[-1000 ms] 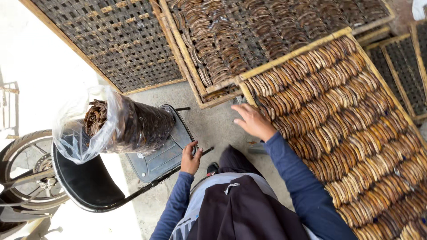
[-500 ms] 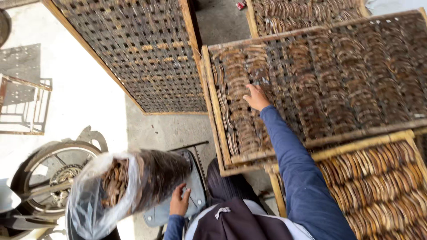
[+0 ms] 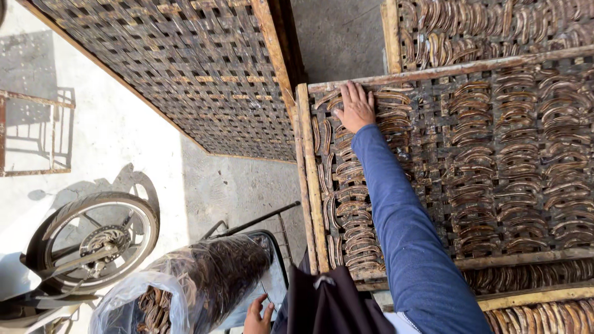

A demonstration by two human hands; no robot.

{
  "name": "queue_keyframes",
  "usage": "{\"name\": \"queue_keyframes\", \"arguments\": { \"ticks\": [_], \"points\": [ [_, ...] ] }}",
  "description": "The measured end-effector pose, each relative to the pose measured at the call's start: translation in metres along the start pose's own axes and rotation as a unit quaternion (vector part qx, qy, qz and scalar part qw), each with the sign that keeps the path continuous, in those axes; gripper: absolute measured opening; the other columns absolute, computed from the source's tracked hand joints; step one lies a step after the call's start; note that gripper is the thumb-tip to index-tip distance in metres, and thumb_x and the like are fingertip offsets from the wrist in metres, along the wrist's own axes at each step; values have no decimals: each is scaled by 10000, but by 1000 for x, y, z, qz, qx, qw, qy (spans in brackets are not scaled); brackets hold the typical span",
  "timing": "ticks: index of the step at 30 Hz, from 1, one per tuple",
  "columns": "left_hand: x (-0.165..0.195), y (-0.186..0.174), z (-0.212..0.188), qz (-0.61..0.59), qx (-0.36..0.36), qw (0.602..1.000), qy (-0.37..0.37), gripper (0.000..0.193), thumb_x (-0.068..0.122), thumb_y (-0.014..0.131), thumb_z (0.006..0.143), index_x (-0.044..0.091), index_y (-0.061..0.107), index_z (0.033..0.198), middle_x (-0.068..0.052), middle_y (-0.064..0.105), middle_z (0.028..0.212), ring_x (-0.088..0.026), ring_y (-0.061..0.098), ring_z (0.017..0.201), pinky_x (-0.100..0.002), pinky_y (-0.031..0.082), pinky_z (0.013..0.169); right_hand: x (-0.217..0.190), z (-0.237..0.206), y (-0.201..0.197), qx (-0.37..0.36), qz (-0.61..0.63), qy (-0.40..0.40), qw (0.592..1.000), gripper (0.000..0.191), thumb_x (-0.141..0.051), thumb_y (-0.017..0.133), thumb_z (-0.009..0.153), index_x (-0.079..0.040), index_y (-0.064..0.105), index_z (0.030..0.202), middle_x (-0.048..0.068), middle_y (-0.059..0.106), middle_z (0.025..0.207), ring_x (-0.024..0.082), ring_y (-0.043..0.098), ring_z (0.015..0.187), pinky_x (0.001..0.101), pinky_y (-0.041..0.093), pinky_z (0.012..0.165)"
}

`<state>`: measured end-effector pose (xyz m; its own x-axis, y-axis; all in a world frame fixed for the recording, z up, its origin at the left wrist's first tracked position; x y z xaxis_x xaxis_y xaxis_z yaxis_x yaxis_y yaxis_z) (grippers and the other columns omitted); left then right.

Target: The person arranges dried fruit slices in tight rows on a woven bamboo drying tray, pressing pieces into place and moving misshapen or broken pieces to a discard pile at the tray's edge. They work across several stacked trays, filling gaps in the pattern one piece at a time.

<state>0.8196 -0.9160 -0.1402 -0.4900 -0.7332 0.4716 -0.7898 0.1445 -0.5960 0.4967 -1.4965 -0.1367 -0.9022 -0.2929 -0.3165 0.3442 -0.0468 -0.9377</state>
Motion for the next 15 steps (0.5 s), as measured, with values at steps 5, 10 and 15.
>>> {"name": "queue_keyframes", "arguments": {
  "ticks": [5, 10, 15],
  "points": [
    [11, -2, -5, 37, -22, 999, -28, 483, 367, 709, 906, 181, 620, 1342, -149, 658, 1265, -309, 662, 1157, -413, 551, 958, 10, -16, 11, -69, -28, 23, 997, 798, -471, 719, 984, -5, 428, 1563, 196, 533, 1313, 379, 460, 1260, 574, 310, 1110],
    [18, -3, -11, 25, -3, 1000, 8, 477, 360, 712, 899, 164, 623, 1325, -146, 655, 1275, -306, 660, 1155, -407, 549, 948, 31, -22, 13, -13, -71, -36, 997, 451, -440, 752, 940, -116, 547, 1176, 160, 523, 1409, 368, 424, 1386, 519, 327, 1189],
    [23, -5, -10, 30, -19, 999, -10, 469, 342, 705, 906, 190, 621, 1341, -143, 665, 1251, -304, 660, 1147, -414, 554, 941, 35, -14, 6, -67, 87, -3, 994, 553, -348, 777, 918, -36, 543, 1311, 231, 439, 1515, 424, 427, 1325, 535, 353, 1096]
  ]
}}
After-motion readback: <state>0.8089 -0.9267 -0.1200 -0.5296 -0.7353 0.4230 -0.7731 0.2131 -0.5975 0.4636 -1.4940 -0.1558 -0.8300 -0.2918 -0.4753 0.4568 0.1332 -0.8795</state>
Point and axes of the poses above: each hand's wrist, its own z-axis towards the middle knuckle, its own y-axis out of the palm, x = y × z, the point moved 1 cm from there along z, towards the middle knuckle
